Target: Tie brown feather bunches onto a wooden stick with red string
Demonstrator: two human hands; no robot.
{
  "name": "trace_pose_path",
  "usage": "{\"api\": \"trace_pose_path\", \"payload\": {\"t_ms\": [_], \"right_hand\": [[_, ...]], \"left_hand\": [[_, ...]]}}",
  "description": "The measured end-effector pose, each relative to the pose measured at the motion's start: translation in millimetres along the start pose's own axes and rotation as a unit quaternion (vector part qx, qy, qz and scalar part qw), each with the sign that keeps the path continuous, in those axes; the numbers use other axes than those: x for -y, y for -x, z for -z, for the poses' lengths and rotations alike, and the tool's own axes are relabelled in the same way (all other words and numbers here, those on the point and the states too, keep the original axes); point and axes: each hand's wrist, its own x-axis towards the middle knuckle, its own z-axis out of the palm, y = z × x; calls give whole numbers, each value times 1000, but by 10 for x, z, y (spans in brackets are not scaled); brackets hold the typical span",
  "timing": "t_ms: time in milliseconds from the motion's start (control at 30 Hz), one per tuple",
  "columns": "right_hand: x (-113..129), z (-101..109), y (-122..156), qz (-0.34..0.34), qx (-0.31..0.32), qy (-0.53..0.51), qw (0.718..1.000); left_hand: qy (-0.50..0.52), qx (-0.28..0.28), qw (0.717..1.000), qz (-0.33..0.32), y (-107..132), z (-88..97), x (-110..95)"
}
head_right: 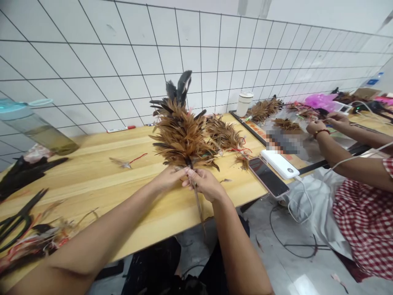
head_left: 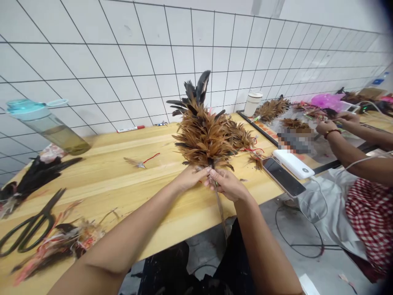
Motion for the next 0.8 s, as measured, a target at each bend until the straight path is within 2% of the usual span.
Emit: {"api": "trace_pose_path", "payload": {"t_ms": [67,167,267,333,400,533,633,800], "right_hand": [[-33,-12,-35,1,-12,1,1000],[-124,-43,-104,24,-75,-12,997],[-193,-83,-166,52,-134,-66,987],[-192,-102,-186,64,-150,-102,981],[-157,-108,-186,73,-142,-134,978],[-73,-80,-165,67,-81,-202,974],[-73,-40,-171,51,-60,-255,964],[-141,15,-164,52,-83,-266,959]], "left_hand": [[-31,26,999,-15,-9,10,5],[-89,32,995,-32,-46,24,30],[-152,-20,988,-18,-71,17,50],[-182,-59,981,-23,-70,2,49],[-198,-90,975,-37,-61,-16,37],[-208,-117,970,-51,-55,-58,17],[-224,-106,966,-69,-65,-99,25],[-295,-60,945,-131,-58,-167,30]]}}
